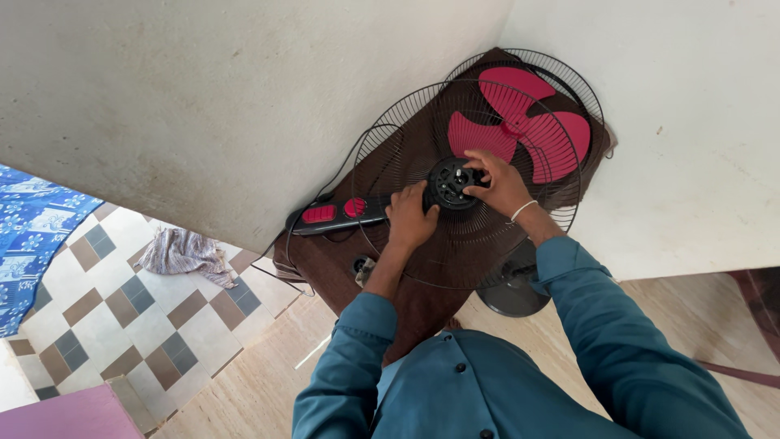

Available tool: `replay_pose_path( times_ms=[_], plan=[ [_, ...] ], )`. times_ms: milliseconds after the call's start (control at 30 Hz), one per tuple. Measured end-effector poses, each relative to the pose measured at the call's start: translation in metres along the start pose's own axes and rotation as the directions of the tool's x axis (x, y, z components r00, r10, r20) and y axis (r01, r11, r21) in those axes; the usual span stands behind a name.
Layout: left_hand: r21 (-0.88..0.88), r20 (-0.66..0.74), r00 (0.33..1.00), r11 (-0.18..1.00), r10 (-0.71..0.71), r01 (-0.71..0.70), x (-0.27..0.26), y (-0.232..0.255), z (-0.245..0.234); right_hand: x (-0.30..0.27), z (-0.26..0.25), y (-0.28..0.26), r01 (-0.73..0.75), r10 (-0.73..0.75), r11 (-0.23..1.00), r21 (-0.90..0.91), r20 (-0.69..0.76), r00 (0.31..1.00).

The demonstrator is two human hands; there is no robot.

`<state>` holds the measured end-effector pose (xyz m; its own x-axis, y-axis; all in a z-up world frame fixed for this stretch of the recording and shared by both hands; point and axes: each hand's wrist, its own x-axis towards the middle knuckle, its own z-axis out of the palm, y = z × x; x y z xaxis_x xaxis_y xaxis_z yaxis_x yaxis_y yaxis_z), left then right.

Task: The person reassembles an electric fan by placing the red fan blade onto the motor hub, aligning it, and securing it with a black cap. The person then manually spins the blade to confirm it is attached.

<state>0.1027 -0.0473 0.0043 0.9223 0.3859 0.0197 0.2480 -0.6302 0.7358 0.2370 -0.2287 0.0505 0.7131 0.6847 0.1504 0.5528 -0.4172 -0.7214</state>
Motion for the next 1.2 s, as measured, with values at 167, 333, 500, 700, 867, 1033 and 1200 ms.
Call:
replay_pose_path(
  times_ms=[167,333,500,700,867,1033,1200],
  plan=[
    [-0.016,0.088,0.996,1.0,0.021,-0.02,0.007,0.009,0.012,0.002,0.002,0.001,0.034,-0.033,0.998,-0.056,0.025,0.999],
    [0.042,0.154,0.988,0.999,0.006,-0.012,0.004,0.016,0.008,0.005,0.004,-0.002,0.018,-0.012,0.993,-0.118,0.052,0.999],
    [0.054,0.143,0.989,0.998,0.031,-0.039,0.002,0.018,0.003,0.008,-0.001,-0.005,-0.066,0.079,0.992,-0.108,0.119,0.99],
    [0.146,0.182,0.983,0.987,0.036,-0.063,0.001,0.024,0.003,0.008,-0.001,-0.003,0.052,-0.038,0.985,-0.167,0.086,0.996],
    [0.192,0.22,0.975,0.98,0.013,-0.057,0.002,0.032,0.0,0.008,-0.001,-0.003,0.013,0.004,0.981,-0.192,0.086,0.996],
    [0.218,0.251,0.967,0.972,0.034,-0.09,-0.001,0.036,-0.003,0.008,0.002,-0.004,0.026,-0.007,0.972,-0.232,0.081,0.997],
    [0.234,0.287,0.958,0.97,-0.002,-0.068,0.003,0.037,-0.007,0.008,0.002,-0.006,0.019,0.002,0.968,-0.252,0.082,0.997]
  ],
)
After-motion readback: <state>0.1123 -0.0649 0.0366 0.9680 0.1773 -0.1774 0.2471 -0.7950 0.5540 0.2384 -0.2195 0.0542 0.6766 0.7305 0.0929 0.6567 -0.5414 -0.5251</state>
